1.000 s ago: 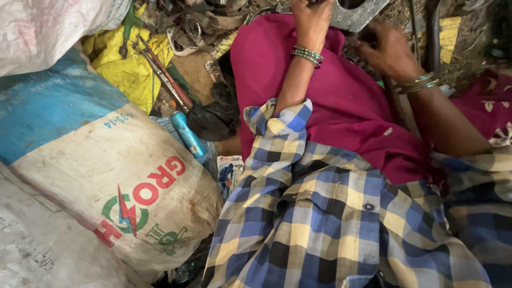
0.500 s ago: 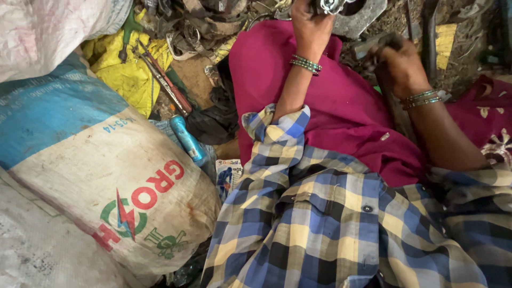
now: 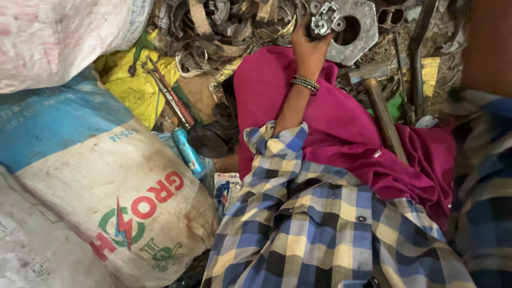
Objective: The person sits on the floor and uses a hammer and a metal rod to repeatedly strike a small metal part held in the left hand. The person adjusts the part's orientation between strikes and continues the process throughout the clip.
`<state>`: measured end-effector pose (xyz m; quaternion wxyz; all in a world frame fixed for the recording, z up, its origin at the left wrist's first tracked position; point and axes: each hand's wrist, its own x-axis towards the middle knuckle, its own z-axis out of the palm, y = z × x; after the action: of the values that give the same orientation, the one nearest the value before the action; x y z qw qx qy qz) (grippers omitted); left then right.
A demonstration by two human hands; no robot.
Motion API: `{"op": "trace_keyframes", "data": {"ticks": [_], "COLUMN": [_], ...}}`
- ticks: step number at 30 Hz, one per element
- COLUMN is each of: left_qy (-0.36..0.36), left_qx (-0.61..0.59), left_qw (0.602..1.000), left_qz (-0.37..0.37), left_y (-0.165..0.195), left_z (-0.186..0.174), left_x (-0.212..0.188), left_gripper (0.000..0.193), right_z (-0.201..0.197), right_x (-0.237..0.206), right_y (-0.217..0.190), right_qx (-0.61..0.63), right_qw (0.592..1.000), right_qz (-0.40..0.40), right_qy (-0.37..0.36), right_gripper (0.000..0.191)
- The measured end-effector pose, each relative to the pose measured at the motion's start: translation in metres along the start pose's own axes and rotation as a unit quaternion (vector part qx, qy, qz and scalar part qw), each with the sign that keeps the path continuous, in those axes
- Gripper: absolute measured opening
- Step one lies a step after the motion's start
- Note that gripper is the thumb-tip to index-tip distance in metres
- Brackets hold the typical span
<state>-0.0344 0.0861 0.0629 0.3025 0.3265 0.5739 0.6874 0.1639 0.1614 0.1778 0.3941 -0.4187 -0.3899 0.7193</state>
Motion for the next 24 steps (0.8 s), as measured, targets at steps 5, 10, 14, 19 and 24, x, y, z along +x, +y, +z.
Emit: {"op": "trace_keyframes", "data": {"ticks": [5, 10, 14, 19, 24], "left_qy": [-0.014, -0.029, -0.058, -0.083, -0.125], "left_qx": [0.014, -0.004, -0.005, 0.110, 0.201], "left_qw": [1.000, 0.999, 0.997, 0.986, 0.953], "left_qz": [0.023, 0.035, 0.052, 0.098, 0.187], "left_y": [0.004, 0.009, 0.005, -0.006, 0.004], "left_z": [0.003, 0.007, 0.004, 0.002, -0.004], "left_x": [-0.001, -0.006, -0.013, -0.024, -0.031], "left_gripper": [0.043, 0.041, 0.035, 0.023, 0.025], "right_z": [-0.007, -0.051, -0.133, -0.183, -0.172], "right_x": [-0.005, -0.059, -0.133, -0.170, -0.166], "right_y": [-0.018, 0.022, 0.086, 0.131, 0.158], "right_qx": [-0.199, -0.404, -0.490, -0.600, -0.766], "right_qw": [0.980, 0.913, 0.869, 0.777, 0.618], "right_qz": [-0.018, 0.053, -0.040, -0.143, -0.124], "right_qy": [-0.018, -0.008, 0.059, 0.129, 0.130], "right_gripper": [0.030, 0.032, 0.023, 0.023, 0.029]}}
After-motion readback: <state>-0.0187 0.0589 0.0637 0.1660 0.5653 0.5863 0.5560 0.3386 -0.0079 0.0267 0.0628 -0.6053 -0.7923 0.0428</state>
